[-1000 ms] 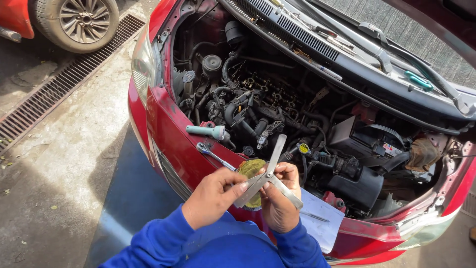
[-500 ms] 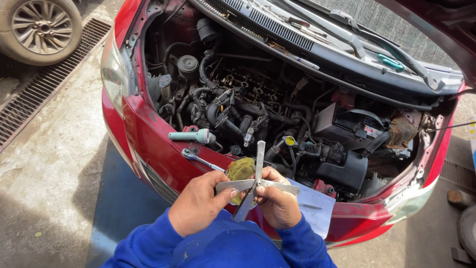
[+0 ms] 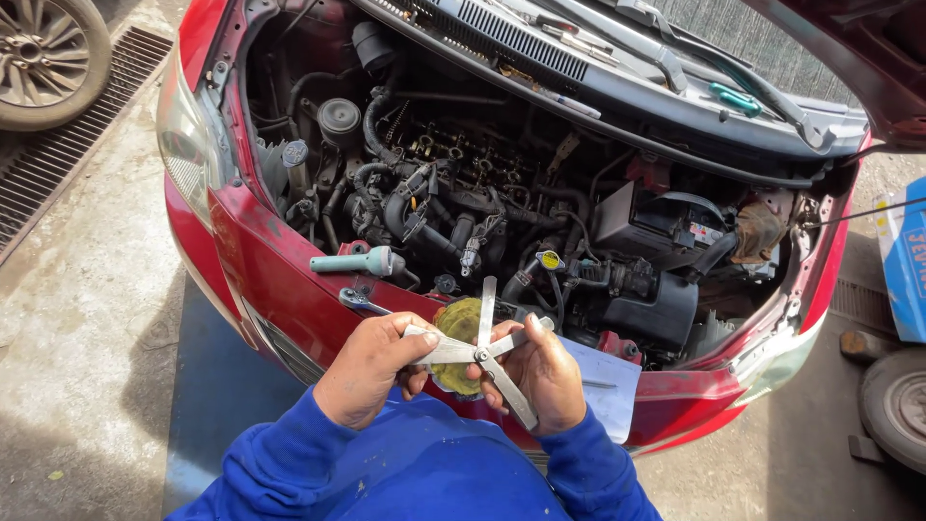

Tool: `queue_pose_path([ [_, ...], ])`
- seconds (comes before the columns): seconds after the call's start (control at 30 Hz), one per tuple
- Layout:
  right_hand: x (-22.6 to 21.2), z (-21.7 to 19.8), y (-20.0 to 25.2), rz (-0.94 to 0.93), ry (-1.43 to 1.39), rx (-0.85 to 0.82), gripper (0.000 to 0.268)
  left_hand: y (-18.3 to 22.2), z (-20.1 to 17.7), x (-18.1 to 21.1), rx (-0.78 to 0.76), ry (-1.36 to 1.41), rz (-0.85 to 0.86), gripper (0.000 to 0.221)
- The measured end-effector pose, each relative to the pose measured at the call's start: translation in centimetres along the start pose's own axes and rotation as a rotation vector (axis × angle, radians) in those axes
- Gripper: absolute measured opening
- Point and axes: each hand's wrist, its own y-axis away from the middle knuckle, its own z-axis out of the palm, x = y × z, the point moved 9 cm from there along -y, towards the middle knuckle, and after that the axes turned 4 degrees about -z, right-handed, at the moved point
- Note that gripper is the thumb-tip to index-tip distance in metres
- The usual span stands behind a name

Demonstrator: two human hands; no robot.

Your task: Checking engine valve clearances using a feeler gauge and recording the measurements on paper

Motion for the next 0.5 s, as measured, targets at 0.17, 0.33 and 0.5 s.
queue_pose_path([
  [0.17, 1.1, -0.9, 0.2, 0.043, 0.034, 0.102, 0.048, 0.0, -0.6, -0.1, 0.042, -0.04, 0.068, 0.016],
  [0.33, 0.9, -1.3, -0.1, -0.01, 0.128, 0.071, 0.034, -0.2, -1.5, -0.1, 0.057, -0.202, 0.104, 0.015],
  [0.5, 2.4, -1.0, -0.7, -0.037, 0.151, 0.115, 0.019, -0.6, -1.4, -0.6, 0.101, -0.293, 0.009, 0.005],
])
